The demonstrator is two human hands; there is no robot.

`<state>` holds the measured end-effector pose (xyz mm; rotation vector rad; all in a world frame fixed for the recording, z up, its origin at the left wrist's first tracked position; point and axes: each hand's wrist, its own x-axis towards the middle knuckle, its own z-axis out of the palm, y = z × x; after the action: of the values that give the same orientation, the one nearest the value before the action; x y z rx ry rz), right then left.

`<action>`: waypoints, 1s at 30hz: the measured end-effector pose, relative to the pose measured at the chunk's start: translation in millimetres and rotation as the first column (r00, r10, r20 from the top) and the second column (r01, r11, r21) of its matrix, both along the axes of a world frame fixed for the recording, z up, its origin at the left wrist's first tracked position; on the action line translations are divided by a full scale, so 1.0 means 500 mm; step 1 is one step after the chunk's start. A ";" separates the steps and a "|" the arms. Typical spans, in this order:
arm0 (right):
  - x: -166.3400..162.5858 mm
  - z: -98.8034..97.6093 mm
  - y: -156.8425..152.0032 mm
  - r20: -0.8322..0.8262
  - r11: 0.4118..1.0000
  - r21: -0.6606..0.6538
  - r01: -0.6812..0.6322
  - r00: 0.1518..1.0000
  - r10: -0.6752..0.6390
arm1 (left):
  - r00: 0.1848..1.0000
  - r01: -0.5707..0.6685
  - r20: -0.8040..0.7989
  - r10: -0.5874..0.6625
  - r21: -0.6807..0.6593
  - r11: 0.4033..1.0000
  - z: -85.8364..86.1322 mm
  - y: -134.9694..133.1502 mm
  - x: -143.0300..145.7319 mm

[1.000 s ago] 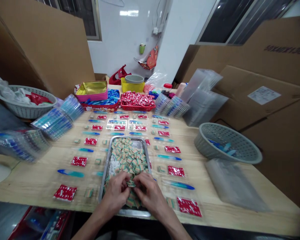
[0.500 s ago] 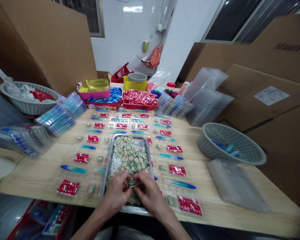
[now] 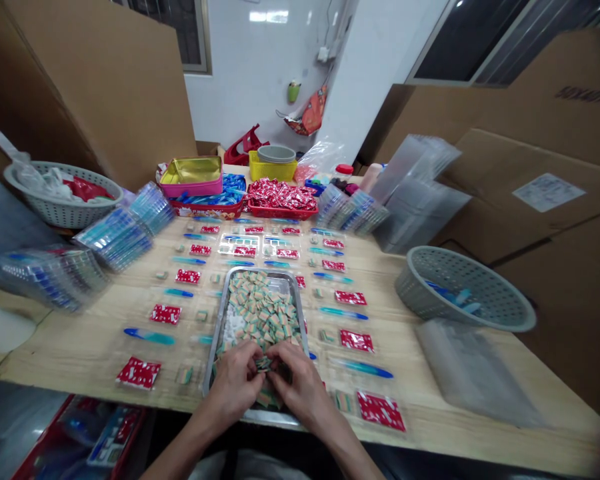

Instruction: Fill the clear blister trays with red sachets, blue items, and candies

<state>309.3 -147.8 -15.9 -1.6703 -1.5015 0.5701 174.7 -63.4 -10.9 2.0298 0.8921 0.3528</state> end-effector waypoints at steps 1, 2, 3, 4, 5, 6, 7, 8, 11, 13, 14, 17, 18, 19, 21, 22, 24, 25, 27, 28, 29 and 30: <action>0.000 0.000 0.000 -0.002 1.000 0.000 0.002 1.000 -0.002 | 1.000 0.001 0.000 -0.001 0.000 1.000 0.000 0.000 0.001; 0.001 0.001 0.000 -0.001 1.000 0.003 0.007 1.000 -0.007 | 1.000 -0.001 -0.002 0.001 0.002 1.000 0.001 0.000 0.002; 0.001 0.001 0.000 0.006 1.000 0.009 0.016 1.000 -0.016 | 1.000 -0.005 -0.005 0.005 0.003 1.000 0.002 0.001 0.003; 0.002 0.001 -0.001 0.019 0.999 0.017 0.030 0.999 -0.030 | 1.000 -0.009 -0.008 0.009 0.004 1.000 0.004 0.001 0.003; 0.002 0.001 -0.001 0.034 0.999 0.026 0.046 0.998 -0.047 | 1.000 -0.013 -0.011 0.013 0.004 1.000 0.005 0.001 0.004; 0.002 0.002 -0.002 0.049 0.998 0.033 0.059 0.997 -0.061 | 1.000 -0.017 -0.015 0.017 0.003 1.000 0.007 0.001 0.005; 0.002 0.002 -0.003 0.059 0.997 0.037 0.069 0.996 -0.071 | 1.000 -0.018 -0.020 0.018 0.003 1.000 0.008 0.001 0.005; 0.002 0.002 -0.005 0.060 0.997 0.035 0.073 0.995 -0.075 | 0.999 -0.019 -0.025 0.019 0.001 1.000 0.009 0.001 0.006; 0.000 0.002 -0.007 0.034 0.998 0.016 0.065 0.997 -0.065 | 0.999 -0.020 -0.030 0.020 0.002 1.000 0.008 0.001 0.006; 0.000 0.002 -0.008 0.021 0.998 0.010 0.070 0.997 -0.070 | 1.000 -0.018 -0.023 0.018 0.010 1.000 0.005 0.000 0.004; 0.000 0.002 -0.008 0.021 0.997 0.012 0.074 0.997 -0.074 | 1.000 -0.017 -0.021 0.017 0.015 1.000 0.003 0.000 0.004; 0.004 0.005 -0.003 0.039 0.998 0.028 0.054 0.998 -0.055 | 1.000 -0.013 -0.027 0.013 0.030 0.999 -0.001 0.002 0.004; 0.005 0.007 -0.001 0.047 0.999 0.031 0.034 0.998 -0.035 | 1.000 -0.011 -0.027 0.012 0.037 0.999 -0.001 0.002 0.005; 0.006 0.009 0.001 0.057 0.999 0.034 0.012 0.998 -0.014 | 1.000 -0.010 -0.025 0.011 0.047 0.999 0.000 0.002 0.006; 0.006 0.017 0.004 0.088 0.999 0.036 -0.029 0.996 0.026 | 1.000 -0.004 -0.025 0.006 0.071 0.997 -0.001 0.001 0.009; 0.004 0.021 0.005 0.114 0.998 0.037 -0.044 0.993 0.039 | 1.000 0.000 -0.029 0.003 0.086 0.996 -0.003 0.000 0.009; 0.001 0.028 0.004 0.196 0.997 0.049 -0.067 0.979 0.056 | 0.999 0.011 -0.042 -0.006 0.113 0.994 -0.013 -0.001 0.006; 0.001 0.030 0.003 0.250 0.996 0.056 -0.075 0.967 0.058 | 0.999 0.025 -0.043 -0.020 0.121 0.992 -0.021 0.002 0.003; 0.003 0.031 0.002 0.358 0.994 0.065 -0.088 0.932 0.059 | 0.998 0.063 -0.028 -0.060 0.100 0.993 -0.043 0.013 -0.003; 0.005 0.030 0.001 0.403 0.993 0.069 -0.095 0.913 0.060 | 0.994 0.107 -0.011 -0.106 0.080 0.991 -0.053 0.021 -0.005; 0.007 0.028 0.000 0.436 0.992 0.072 -0.106 0.897 0.065 | 0.992 0.124 0.006 -0.124 0.066 0.990 -0.062 0.029 -0.007; 0.009 0.025 -0.001 0.458 0.990 0.077 -0.119 0.886 0.070 | 0.987 0.161 0.018 -0.162 0.043 0.986 -0.069 0.036 -0.009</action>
<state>313.7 -148.5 -3.3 -1.7313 -1.9187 0.1435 170.2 -45.6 -45.4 2.1159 0.7071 0.3044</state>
